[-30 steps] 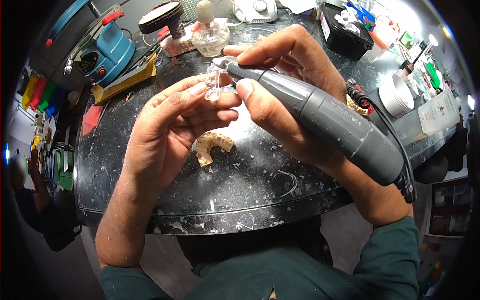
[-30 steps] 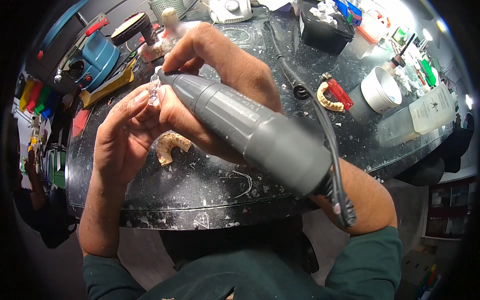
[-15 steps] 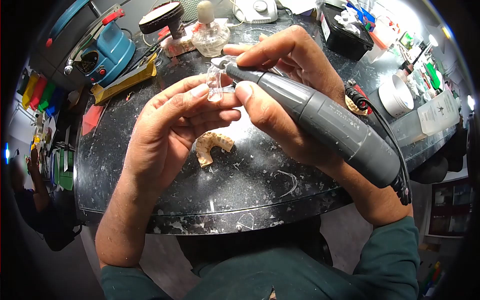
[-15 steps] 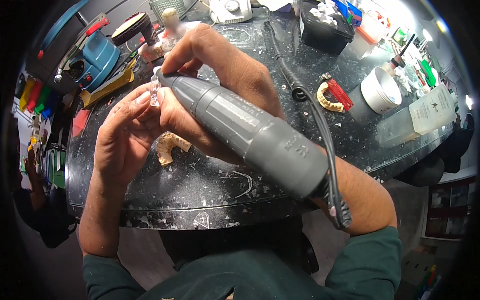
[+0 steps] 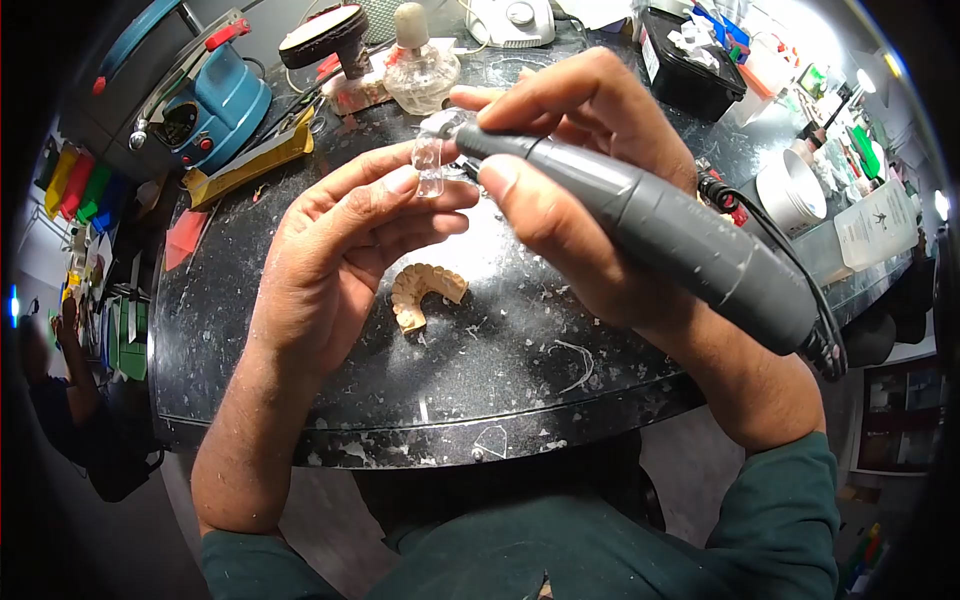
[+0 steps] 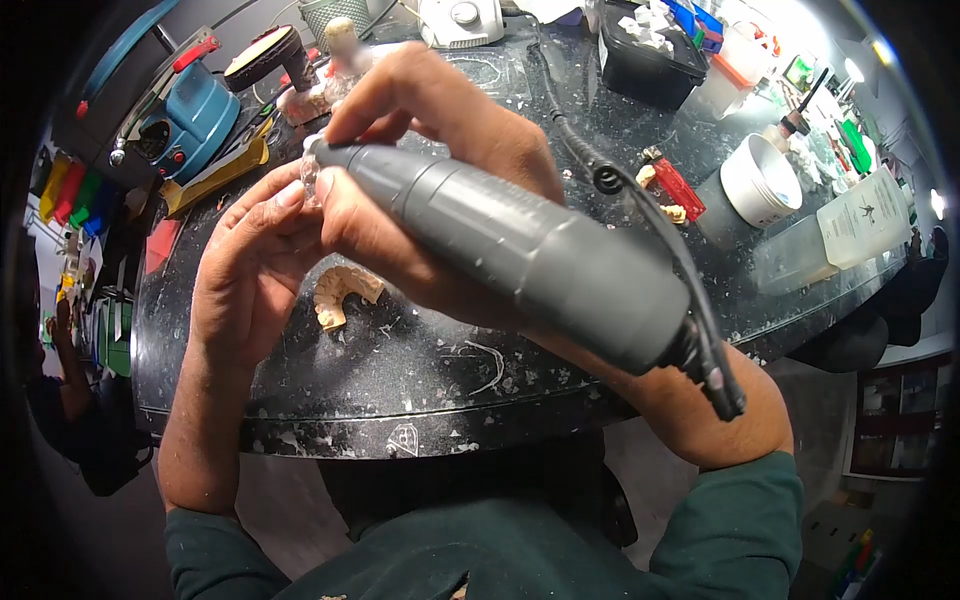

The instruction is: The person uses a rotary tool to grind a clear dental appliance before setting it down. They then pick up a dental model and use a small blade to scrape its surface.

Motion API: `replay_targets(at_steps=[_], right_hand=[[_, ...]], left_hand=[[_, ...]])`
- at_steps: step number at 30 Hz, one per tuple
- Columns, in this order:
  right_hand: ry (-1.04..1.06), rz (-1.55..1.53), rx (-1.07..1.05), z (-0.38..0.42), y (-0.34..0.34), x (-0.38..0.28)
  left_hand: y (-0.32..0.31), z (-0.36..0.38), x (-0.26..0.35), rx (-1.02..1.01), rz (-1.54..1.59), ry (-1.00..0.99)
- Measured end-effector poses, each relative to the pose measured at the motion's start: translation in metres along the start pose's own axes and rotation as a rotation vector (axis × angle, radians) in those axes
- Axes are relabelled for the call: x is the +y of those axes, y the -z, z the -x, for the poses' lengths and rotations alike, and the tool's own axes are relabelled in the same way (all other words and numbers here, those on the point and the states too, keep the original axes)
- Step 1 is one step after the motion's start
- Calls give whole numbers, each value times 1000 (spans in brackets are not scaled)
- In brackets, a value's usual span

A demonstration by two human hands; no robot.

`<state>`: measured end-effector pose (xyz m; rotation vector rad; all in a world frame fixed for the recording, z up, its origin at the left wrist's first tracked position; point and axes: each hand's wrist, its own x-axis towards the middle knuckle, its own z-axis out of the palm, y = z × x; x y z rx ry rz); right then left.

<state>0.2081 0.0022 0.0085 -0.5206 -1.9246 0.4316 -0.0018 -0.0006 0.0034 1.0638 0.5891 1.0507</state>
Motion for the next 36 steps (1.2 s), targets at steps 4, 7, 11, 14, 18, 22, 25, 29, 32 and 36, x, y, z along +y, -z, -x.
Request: replay_targets(at_steps=[4, 7, 11, 14, 18, 22, 25, 29, 32, 36], right_hand=[[-72, -71, 90, 2, -1, 3], [-72, -120, 97, 1, -3, 3], [-74, -112, 56, 0, -2, 2], [-77, -116, 61, 0, -1, 2], [-36, -51, 41, 0, -2, 4], [-55, -19, -34, -2, 2, 2], [-49, -28, -10, 0, 0, 0], [-87, -62, 13, 0, -1, 1], [-63, -111, 46, 1, -1, -2], [-24, -108, 59, 0, -5, 3]], left_hand=[[1, 1, 0, -9, -3, -15], [1, 1, 0, 2, -21, -35], [1, 1, -1, 9, -23, -21], [1, 1, -1, 17, -32, -27], [3, 1, -2, 33, -50, -44], [4, 0, -3, 80, -80, -46], [6, 0, -2, 93, -106, -49], [7, 0, -3, 113, -108, -54], [6, 0, -3, 116, -113, -62], [6, 0, -2, 73, -107, -82]])
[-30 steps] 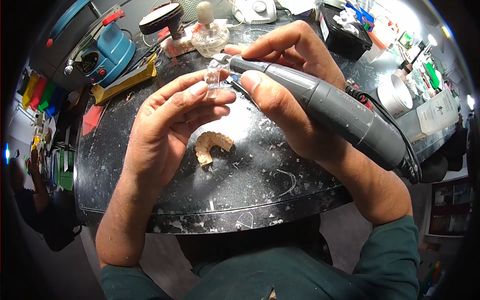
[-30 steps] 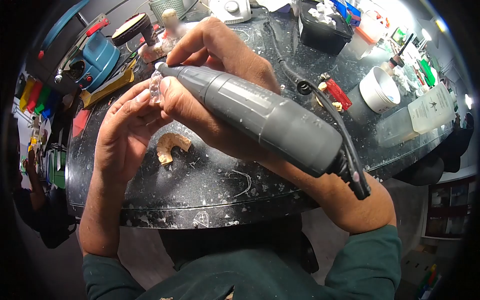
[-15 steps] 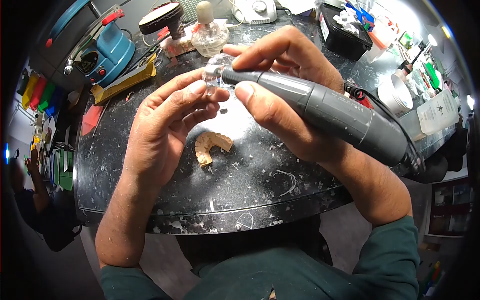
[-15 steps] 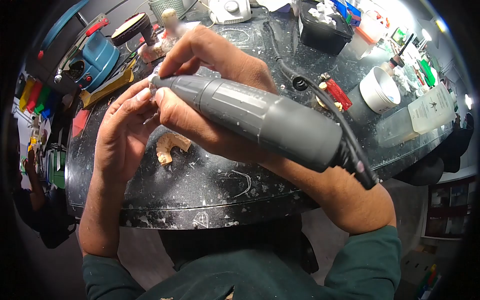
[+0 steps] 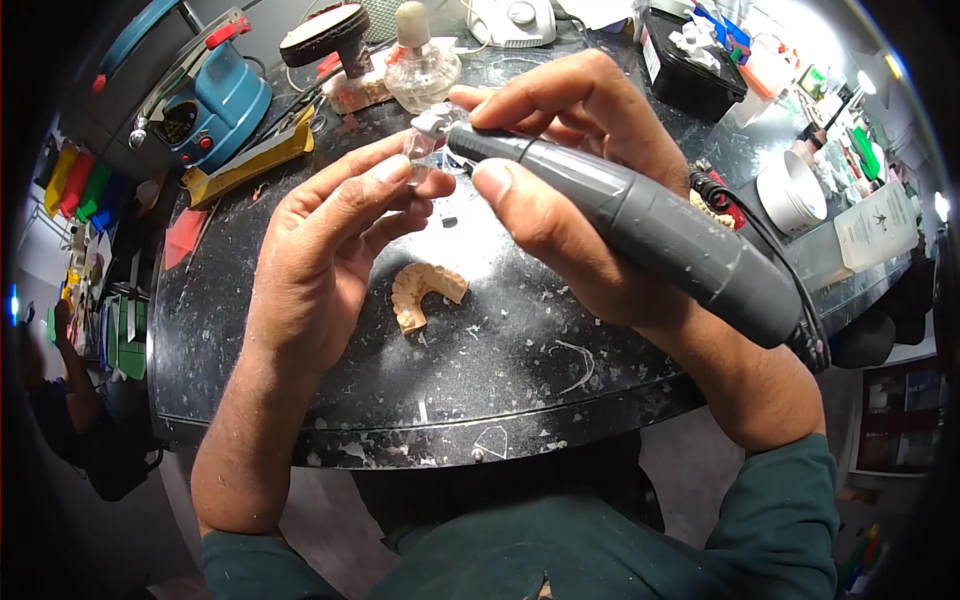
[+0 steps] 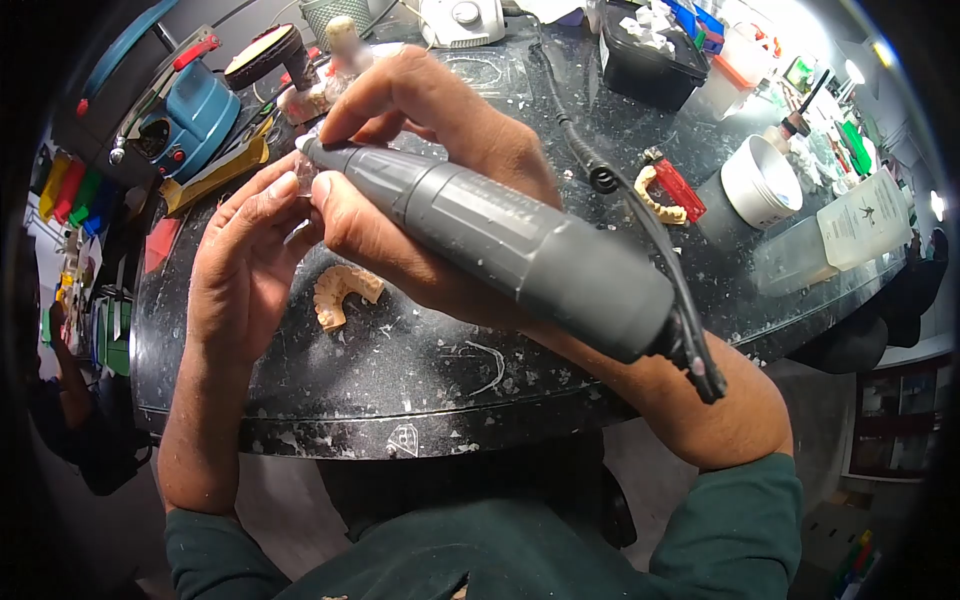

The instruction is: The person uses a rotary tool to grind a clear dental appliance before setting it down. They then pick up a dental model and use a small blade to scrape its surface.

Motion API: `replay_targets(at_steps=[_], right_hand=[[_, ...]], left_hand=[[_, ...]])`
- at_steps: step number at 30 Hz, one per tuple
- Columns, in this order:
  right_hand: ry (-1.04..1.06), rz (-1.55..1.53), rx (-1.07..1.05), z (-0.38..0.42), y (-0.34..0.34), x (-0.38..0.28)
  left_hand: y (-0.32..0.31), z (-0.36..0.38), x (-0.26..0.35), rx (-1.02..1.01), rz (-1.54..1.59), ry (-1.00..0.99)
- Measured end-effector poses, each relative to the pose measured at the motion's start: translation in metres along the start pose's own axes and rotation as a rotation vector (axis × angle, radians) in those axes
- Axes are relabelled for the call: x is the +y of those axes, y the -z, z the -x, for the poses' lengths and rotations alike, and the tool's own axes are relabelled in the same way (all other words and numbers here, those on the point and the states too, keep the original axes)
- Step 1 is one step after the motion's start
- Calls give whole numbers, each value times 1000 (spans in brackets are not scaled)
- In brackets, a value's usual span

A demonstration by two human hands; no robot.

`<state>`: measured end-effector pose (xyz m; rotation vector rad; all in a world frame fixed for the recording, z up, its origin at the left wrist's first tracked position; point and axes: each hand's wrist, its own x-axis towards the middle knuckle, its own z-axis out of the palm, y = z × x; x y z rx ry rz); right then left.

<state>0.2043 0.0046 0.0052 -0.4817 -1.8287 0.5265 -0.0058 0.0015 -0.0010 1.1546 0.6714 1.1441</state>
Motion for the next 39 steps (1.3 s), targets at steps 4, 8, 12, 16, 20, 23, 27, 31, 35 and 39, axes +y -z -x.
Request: replay_targets(at_steps=[4, 8, 12, 16, 20, 23, 27, 31, 35, 39], right_hand=[[33, 54, -48, 0, 1, 1], [74, 91, -21, 0, -1, 2], [118, 228, -118, -1, 5, -5], [130, 106, -16, 0, 0, 3], [96, 131, -50, -1, 4, -4], [104, 167, -65, 0, 2, -2], [112, 82, -7, 0, -1, 2], [111, 236, -93, 0, 3, -4], [63, 118, -62, 0, 4, -6], [86, 197, -59, 0, 3, -5]], left_hand=[[-3, 1, 1, -2, 48, 6], [-3, 1, 1, -16, 95, 9], [-5, 0, 2, -10, 112, 21], [-3, 1, 1, -18, 121, 20], [-3, 1, 1, -22, 124, 18], [-2, 1, 0, -23, 119, 16], [0, 1, -1, -19, 128, 21], [0, 1, 0, -33, 128, 25], [-2, 2, 1, -4, 138, 26], [4, 1, 0, -51, 163, 16]])
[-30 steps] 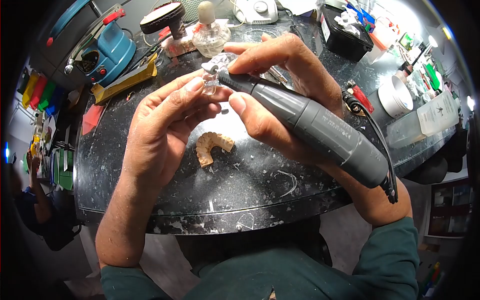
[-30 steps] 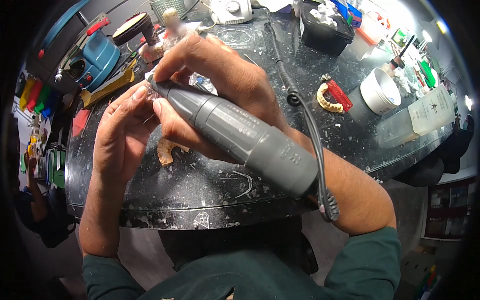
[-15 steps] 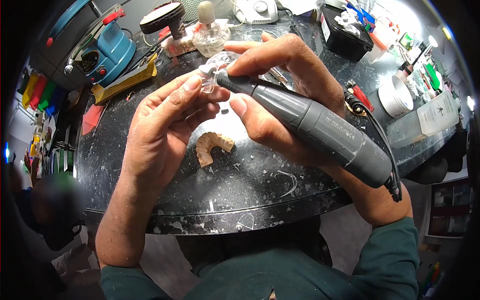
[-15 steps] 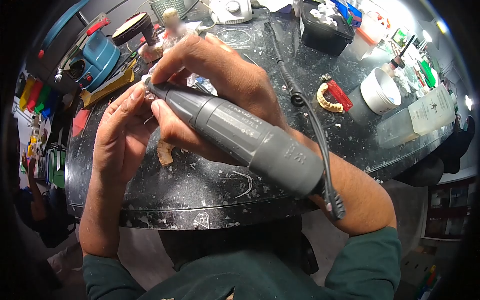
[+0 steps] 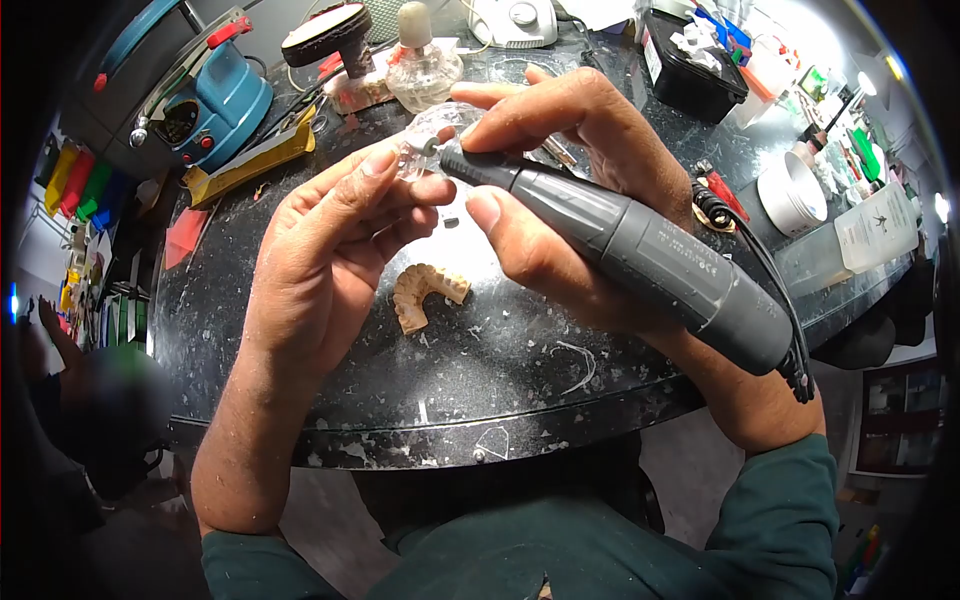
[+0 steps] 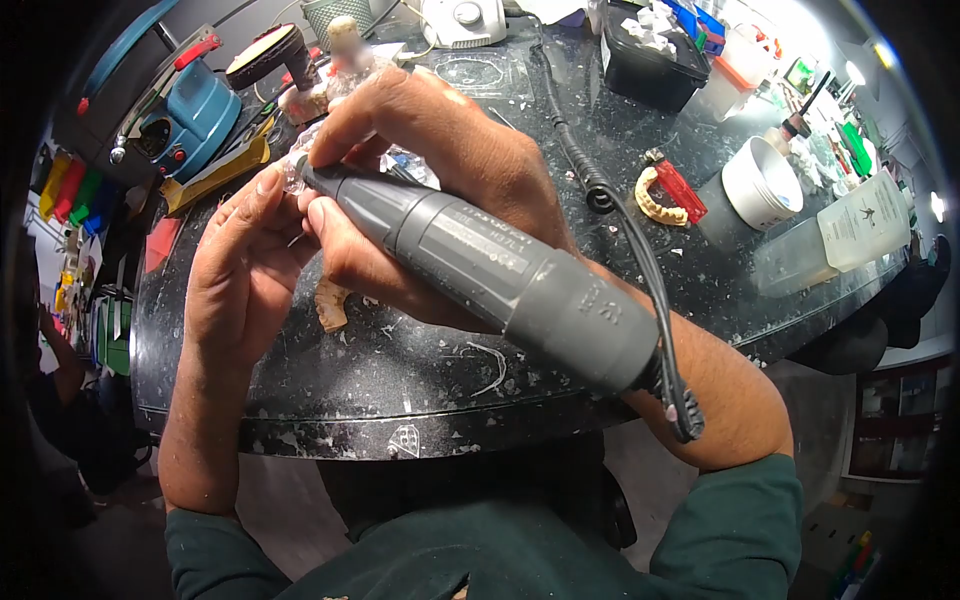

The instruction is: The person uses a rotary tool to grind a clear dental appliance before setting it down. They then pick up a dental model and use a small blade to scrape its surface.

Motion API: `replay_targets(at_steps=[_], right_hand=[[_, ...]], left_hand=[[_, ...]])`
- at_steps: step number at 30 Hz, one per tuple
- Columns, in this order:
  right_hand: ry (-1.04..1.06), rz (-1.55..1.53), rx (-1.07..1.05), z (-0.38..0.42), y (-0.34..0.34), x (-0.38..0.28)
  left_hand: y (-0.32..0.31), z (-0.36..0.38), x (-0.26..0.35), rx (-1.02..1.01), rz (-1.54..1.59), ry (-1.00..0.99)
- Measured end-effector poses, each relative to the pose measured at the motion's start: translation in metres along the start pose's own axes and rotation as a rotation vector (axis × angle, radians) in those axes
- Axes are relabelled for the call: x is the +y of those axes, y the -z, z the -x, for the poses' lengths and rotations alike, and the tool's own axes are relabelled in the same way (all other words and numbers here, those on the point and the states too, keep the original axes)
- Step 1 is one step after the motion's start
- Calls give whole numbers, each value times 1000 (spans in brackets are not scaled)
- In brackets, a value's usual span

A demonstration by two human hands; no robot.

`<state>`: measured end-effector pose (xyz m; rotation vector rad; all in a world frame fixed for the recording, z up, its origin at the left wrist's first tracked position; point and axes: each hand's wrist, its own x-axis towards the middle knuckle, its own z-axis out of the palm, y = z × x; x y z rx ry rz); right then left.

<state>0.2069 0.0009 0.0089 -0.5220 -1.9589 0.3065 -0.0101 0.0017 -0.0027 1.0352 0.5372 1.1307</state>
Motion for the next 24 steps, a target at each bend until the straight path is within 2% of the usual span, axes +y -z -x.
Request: replay_targets(at_steps=[3, 7, 9, 18, 24], right_hand=[[-1, -171, 68, 1, -6, 5], [-8, -175, 78, 0, -4, 4], [41, -43, -16, -2, 1, 1], [-11, -165, 67, 1, -7, 5], [-7, -49, -9, -1, 0, 0]], left_hand=[[-1, 0, 0, 15, 1, 4], [-3, 0, -1, 9, 3, 9], [-3, -1, 0, 23, 3, 14], [-5, 0, 0, 33, -14, 9], [-5, -1, -1, 49, -11, 26]])
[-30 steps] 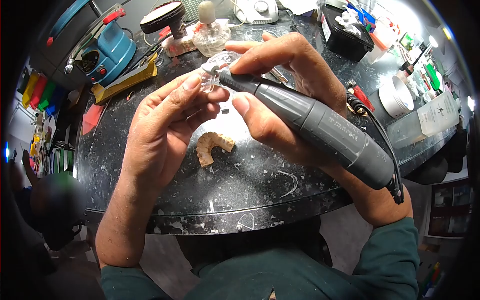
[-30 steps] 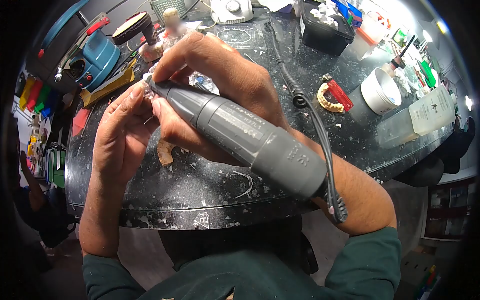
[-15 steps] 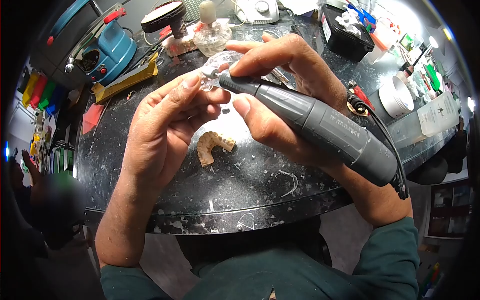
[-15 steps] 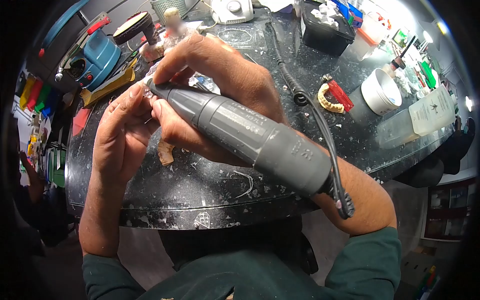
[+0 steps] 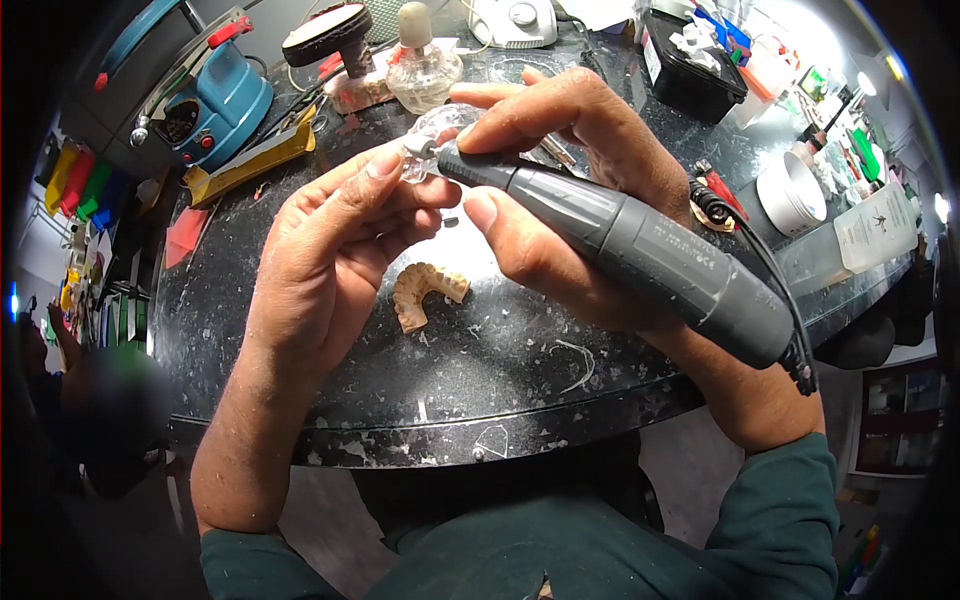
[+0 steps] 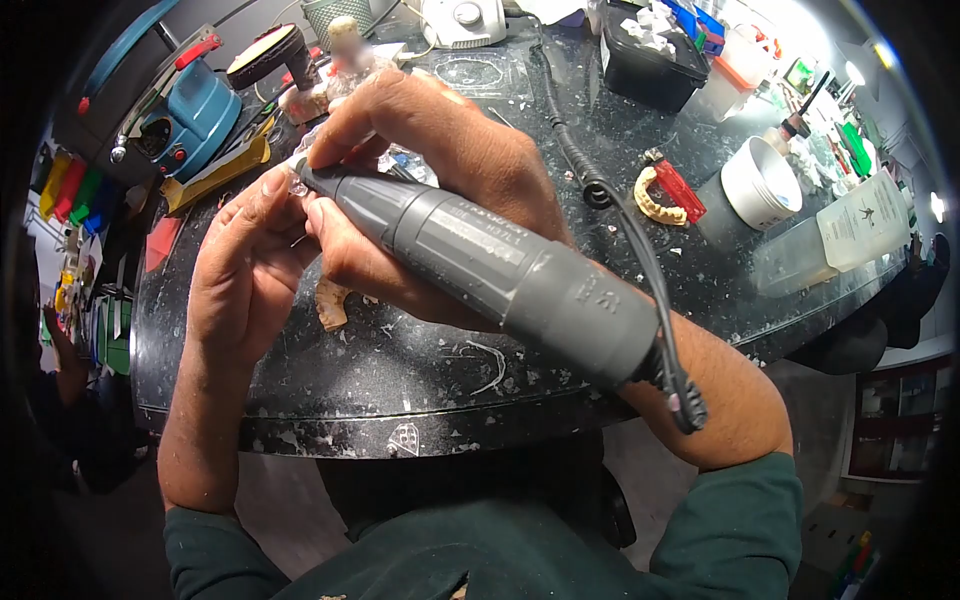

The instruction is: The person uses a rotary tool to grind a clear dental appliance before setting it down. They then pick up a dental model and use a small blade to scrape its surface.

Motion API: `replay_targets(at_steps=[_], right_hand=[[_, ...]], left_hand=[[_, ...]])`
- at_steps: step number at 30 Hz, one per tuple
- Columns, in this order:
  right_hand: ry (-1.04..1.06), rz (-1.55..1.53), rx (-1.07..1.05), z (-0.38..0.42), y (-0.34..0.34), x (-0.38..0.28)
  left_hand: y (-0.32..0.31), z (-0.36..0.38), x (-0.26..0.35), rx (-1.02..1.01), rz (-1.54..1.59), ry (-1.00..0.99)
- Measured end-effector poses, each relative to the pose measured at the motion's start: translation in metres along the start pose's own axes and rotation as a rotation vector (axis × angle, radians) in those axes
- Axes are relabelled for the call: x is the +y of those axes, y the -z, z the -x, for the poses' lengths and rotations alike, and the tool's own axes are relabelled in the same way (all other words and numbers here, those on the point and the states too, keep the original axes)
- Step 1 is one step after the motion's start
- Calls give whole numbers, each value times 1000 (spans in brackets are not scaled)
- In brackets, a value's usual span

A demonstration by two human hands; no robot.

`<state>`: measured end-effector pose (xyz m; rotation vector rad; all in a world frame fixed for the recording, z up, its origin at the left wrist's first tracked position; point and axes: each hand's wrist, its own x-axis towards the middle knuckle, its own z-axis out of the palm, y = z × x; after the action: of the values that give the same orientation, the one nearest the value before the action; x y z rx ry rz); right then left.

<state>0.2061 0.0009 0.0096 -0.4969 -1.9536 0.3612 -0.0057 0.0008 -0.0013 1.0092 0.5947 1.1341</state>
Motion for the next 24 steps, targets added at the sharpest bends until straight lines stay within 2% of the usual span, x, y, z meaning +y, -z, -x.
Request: replay_targets(at_steps=[3, 7, 19, 22, 24], right_hand=[[-10, -90, 59, 0, -4, 1], [-1, -66, 15, 1, -3, 3], [-6, -102, 66, 0, -3, 3], [-3, -34, -4, 0, -1, 2], [-54, -115, 57, 1, -5, 2]], left_hand=[[1, 1, 0, -26, 22, -13], [0, 0, 0, -17, 10, -3], [-1, 1, -1, -2, -31, -31], [-3, 1, 0, 19, -61, -43], [1, 1, 0, -28, -48, -65]])
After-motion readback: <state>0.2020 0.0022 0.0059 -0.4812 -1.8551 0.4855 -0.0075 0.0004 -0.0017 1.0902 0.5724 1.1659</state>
